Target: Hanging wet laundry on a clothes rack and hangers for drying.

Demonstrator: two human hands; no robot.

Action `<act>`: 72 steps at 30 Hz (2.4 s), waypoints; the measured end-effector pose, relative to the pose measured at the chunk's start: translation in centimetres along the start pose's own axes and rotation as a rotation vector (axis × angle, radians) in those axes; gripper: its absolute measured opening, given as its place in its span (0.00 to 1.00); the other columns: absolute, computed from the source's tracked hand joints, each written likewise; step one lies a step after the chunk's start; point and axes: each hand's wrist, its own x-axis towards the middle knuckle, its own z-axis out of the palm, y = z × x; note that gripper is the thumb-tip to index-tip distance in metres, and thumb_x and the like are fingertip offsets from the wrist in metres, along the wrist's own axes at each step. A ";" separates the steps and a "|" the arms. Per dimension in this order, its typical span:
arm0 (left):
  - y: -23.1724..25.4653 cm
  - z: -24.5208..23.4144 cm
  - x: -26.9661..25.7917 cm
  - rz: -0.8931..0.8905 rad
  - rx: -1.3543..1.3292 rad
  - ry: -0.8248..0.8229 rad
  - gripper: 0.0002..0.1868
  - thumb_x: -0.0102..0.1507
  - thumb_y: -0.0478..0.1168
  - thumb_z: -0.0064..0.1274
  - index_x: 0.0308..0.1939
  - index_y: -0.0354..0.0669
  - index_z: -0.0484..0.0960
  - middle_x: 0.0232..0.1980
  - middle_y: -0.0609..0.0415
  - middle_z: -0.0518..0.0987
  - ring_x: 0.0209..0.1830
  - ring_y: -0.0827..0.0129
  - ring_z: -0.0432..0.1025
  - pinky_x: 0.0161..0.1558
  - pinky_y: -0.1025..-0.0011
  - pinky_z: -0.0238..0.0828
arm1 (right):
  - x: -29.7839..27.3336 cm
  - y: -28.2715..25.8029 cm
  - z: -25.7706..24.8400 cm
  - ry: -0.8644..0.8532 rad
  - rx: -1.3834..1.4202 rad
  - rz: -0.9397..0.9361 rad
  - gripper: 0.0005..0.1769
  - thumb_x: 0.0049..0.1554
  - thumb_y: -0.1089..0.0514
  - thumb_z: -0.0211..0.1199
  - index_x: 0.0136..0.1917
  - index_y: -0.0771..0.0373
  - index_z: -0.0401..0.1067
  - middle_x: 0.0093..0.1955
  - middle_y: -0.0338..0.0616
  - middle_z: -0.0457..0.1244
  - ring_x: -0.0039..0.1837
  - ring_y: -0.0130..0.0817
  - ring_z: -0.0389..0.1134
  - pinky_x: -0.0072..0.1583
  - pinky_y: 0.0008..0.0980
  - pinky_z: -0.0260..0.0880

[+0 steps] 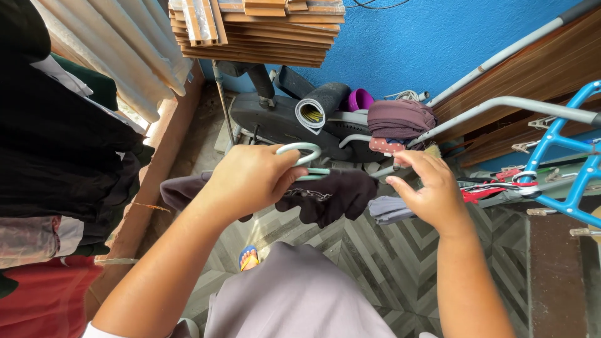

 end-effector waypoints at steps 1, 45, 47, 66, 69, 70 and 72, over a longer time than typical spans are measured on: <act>0.3 0.1 0.3 0.000 0.001 0.004 0.10 0.65 0.46 0.55 0.38 0.44 0.79 0.30 0.50 0.77 0.27 0.49 0.73 0.28 0.54 0.69 | 0.1 -0.7 0.0 0.000 -0.002 -0.004 0.22 0.50 0.62 0.73 0.57 0.68 0.73 0.52 0.48 0.69 0.55 0.44 0.71 0.59 0.39 0.70; 3.6 -4.2 -17.3 -0.553 -0.389 0.824 0.20 0.61 0.34 0.65 0.57 0.38 0.81 0.41 0.58 0.81 0.44 0.75 0.76 0.53 0.75 0.74 | 14.3 -3.9 6.4 0.234 0.383 -0.579 0.04 0.68 0.65 0.65 0.57 0.65 0.74 0.46 0.49 0.68 0.45 0.38 0.69 0.48 0.30 0.68; 4.3 -5.5 -18.6 -0.531 -0.426 0.865 0.20 0.61 0.33 0.64 0.56 0.37 0.80 0.42 0.59 0.81 0.44 0.78 0.75 0.53 0.75 0.74 | 16.9 -5.7 6.7 0.269 0.369 -0.660 0.03 0.71 0.64 0.65 0.57 0.65 0.73 0.49 0.48 0.69 0.48 0.39 0.70 0.52 0.31 0.69; 5.1 -21.7 -31.0 -0.323 -0.459 1.394 0.11 0.67 0.29 0.53 0.54 0.32 0.77 0.52 0.54 0.80 0.52 0.74 0.73 0.59 0.76 0.66 | 38.3 -31.3 12.8 0.030 0.397 -0.669 0.13 0.67 0.53 0.66 0.50 0.66 0.78 0.39 0.48 0.68 0.42 0.34 0.69 0.47 0.32 0.66; 5.5 -24.4 -30.6 -0.310 -0.472 1.512 0.12 0.68 0.29 0.53 0.55 0.33 0.77 0.53 0.52 0.81 0.54 0.72 0.74 0.61 0.74 0.67 | 41.1 -34.6 13.3 -0.054 0.432 -0.640 0.14 0.65 0.50 0.66 0.49 0.65 0.79 0.37 0.44 0.69 0.41 0.27 0.67 0.45 0.31 0.66; 5.3 -25.5 -30.5 -0.303 -0.458 1.518 0.12 0.68 0.29 0.53 0.55 0.33 0.77 0.53 0.52 0.81 0.54 0.72 0.74 0.61 0.74 0.67 | 42.3 -35.6 13.6 -0.050 0.440 -0.652 0.14 0.65 0.50 0.66 0.49 0.65 0.79 0.37 0.44 0.69 0.41 0.27 0.67 0.45 0.31 0.66; 5.0 -27.3 -30.2 -0.337 -0.439 1.574 0.11 0.69 0.31 0.53 0.56 0.34 0.77 0.53 0.53 0.80 0.53 0.72 0.73 0.61 0.73 0.67 | 44.6 -37.4 14.3 -0.119 0.460 -0.650 0.15 0.62 0.49 0.66 0.49 0.63 0.80 0.37 0.37 0.70 0.40 0.22 0.68 0.45 0.28 0.66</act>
